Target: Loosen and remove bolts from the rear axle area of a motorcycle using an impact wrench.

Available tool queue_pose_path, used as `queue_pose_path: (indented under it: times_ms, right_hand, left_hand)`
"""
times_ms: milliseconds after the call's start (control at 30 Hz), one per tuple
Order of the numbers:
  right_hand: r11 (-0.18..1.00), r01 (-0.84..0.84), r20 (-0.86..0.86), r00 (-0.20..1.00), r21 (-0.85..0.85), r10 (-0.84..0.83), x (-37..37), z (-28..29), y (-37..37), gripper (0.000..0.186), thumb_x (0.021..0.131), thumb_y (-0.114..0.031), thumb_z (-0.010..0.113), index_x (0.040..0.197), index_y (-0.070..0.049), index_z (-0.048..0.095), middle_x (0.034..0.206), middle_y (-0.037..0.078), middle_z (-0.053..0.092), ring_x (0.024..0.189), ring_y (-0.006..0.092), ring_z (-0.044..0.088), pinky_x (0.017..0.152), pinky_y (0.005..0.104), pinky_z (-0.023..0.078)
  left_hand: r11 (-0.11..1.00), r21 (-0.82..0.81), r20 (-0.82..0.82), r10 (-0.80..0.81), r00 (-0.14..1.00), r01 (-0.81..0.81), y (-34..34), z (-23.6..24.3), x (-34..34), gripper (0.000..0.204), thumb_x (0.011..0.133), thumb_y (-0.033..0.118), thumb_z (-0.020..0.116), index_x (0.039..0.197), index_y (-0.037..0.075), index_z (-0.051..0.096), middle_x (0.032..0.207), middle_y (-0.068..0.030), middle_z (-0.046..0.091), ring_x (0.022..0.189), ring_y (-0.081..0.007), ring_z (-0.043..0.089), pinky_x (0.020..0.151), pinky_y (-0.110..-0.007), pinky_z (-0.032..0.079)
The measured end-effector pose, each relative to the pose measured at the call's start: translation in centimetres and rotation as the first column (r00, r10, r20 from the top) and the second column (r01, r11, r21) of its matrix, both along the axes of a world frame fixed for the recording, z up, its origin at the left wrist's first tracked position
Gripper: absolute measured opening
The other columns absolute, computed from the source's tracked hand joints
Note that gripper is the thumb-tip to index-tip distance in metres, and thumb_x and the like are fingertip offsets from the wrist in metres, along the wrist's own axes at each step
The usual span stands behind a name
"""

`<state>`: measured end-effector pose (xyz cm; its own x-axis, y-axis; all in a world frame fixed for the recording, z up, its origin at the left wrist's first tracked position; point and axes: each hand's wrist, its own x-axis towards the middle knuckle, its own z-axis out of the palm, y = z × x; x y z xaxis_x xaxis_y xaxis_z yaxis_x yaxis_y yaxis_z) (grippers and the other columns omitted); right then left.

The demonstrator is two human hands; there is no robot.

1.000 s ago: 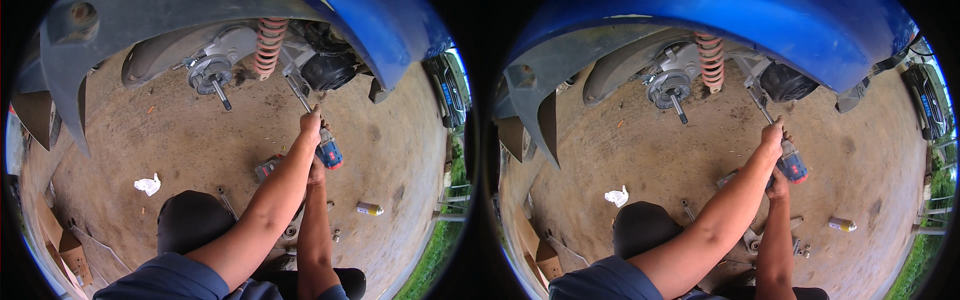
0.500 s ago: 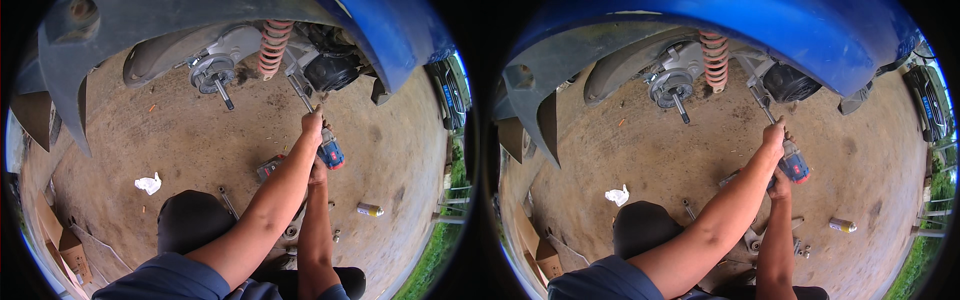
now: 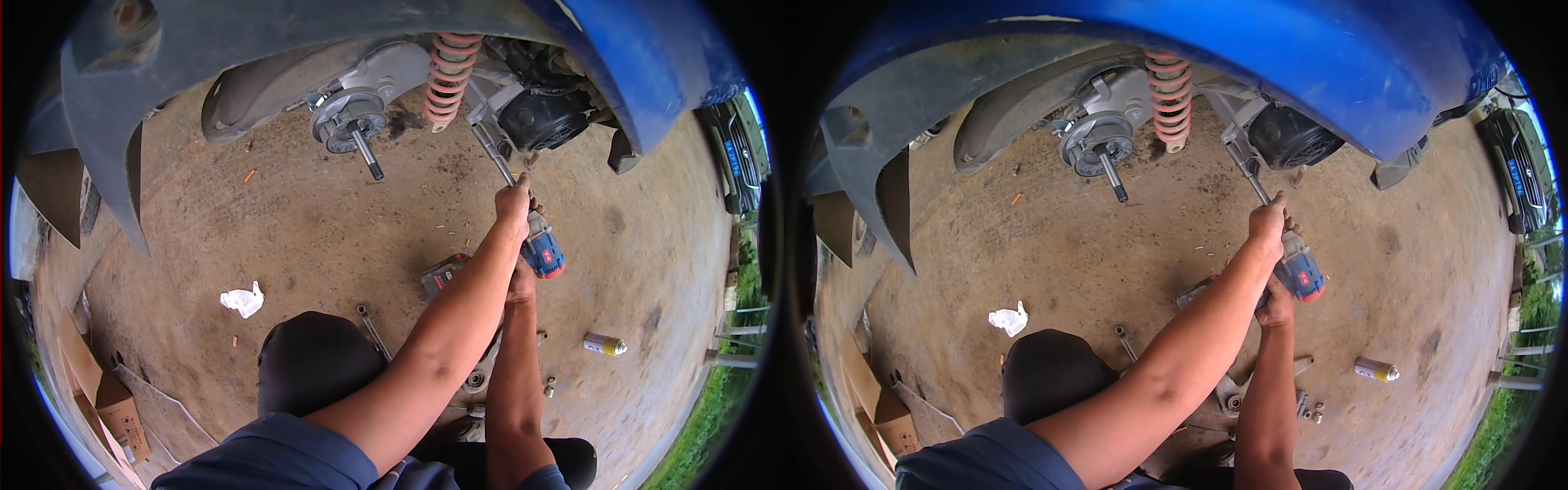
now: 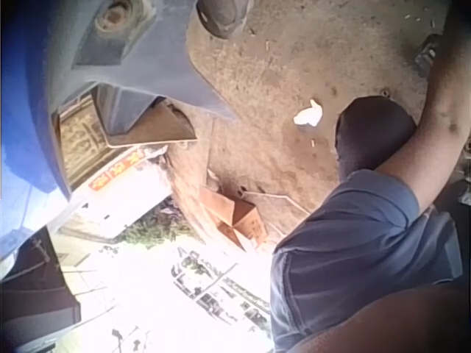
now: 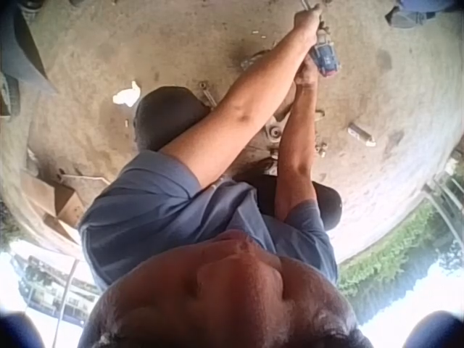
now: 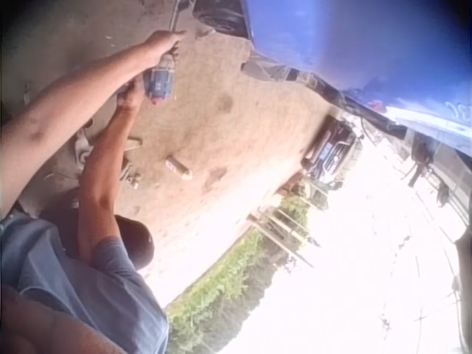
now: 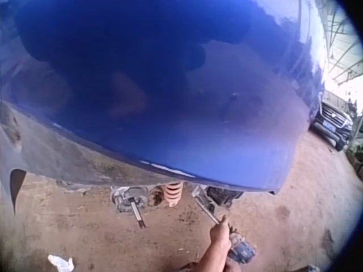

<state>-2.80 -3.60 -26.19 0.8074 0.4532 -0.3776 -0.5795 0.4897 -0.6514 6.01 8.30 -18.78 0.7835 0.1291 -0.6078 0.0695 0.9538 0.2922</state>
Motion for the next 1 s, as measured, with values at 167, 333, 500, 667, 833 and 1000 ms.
queue_pose_path:
  times_ms: [167, 333, 500, 667, 833, 1000]
  right_hand:
    - [1.0, -0.003, 0.003, 1.0, 0.007, 0.003, 0.3, -0.3, -0.3, 0.046, 0.088, -0.013, 0.071, 0.129, 0.0, 0.053, 0.119, 0.012, 0.065, 0.103, 0.0251, 0.067, 0.091, 0.0407, 0.056]
    - [1.0, -0.004, 0.012, 1.0, 0.001, 0.004, 0.3, 0.1, -0.1, 0.046, 0.088, -0.011, 0.07, 0.129, 0.0, 0.053, 0.118, 0.012, 0.066, 0.103, 0.025, 0.067, 0.09, 0.0405, 0.056]
    - [1.0, 0.01, 0.017, 1.0, -0.004, -0.01, -0.1, 0.6, 0.2, 0.046, 0.087, -0.012, 0.071, 0.128, 0.0, 0.053, 0.118, 0.012, 0.066, 0.103, 0.0251, 0.067, 0.091, 0.0406, 0.056]
    - [0.998, 0.049, -0.004, 0.999, 0.028, -0.049, -1.2, 0.6, 0.1, 0.038, 0.088, -0.014, 0.065, 0.122, 0.001, 0.058, 0.11, 0.013, 0.069, 0.098, 0.0272, 0.068, 0.091, 0.0433, 0.055]
    - [0.998, 0.067, -0.003, 0.998, -0.003, -0.067, -1.6, 1.7, 0.3, 0.043, 0.086, -0.007, 0.067, 0.126, 0.0, 0.053, 0.114, 0.011, 0.066, 0.105, 0.0248, 0.065, 0.093, 0.0391, 0.054]
    - [0.999, -0.022, 0.033, 0.999, -0.03, 0.023, -0.4, 3.2, 0.2, 0.016, 0.088, -0.011, 0.07, 0.099, -0.005, 0.059, 0.076, 0.004, 0.06, 0.066, 0.0176, 0.058, 0.065, 0.0339, 0.051]
  left_hand:
    - [1.0, -0.004, 0.005, -0.003, 1.0, 0.003, -0.2, 0.2, 0.0, 0.043, 0.096, 0.039, 0.061, 0.067, 0.013, 0.043, 0.055, -0.003, 0.044, 0.045, -0.0204, 0.049, 0.049, -0.041, 0.048]
    - [1.0, -0.003, 0.009, 0.005, 1.0, -0.005, -0.1, 0.3, 0.0, 0.042, 0.096, 0.038, 0.061, 0.068, 0.013, 0.043, 0.055, -0.003, 0.044, 0.045, -0.0203, 0.049, 0.049, -0.041, 0.048]
    - [1.0, -0.005, -0.004, 0.007, 1.0, -0.007, 0.0, 0.3, -0.1, 0.041, 0.096, 0.038, 0.062, 0.069, 0.013, 0.043, 0.056, -0.0028, 0.044, 0.045, -0.0202, 0.049, 0.049, -0.04, 0.048]
    - [1.0, -0.005, -0.011, -0.014, 1.0, 0.014, 0.0, 0.0, -0.5, 0.04, 0.095, 0.037, 0.063, 0.069, 0.013, 0.044, 0.057, -0.0024, 0.045, 0.046, -0.0197, 0.049, 0.048, -0.04, 0.049]
    - [0.997, -0.035, 0.068, -0.068, 0.995, 0.071, 0.2, -1.1, -0.2, 0.037, 0.096, 0.034, 0.063, 0.071, 0.012, 0.046, 0.059, -0.0036, 0.047, 0.05, -0.0196, 0.049, 0.052, -0.04, 0.051]
    - [0.971, -0.065, 0.17, -0.216, 0.961, 0.23, 1.6, -0.1, -0.3, 0.033, 0.1, 0.032, 0.055, 0.077, 0.01, 0.044, 0.067, -0.0063, 0.048, 0.062, -0.0239, 0.053, 0.07, -0.05, 0.055]
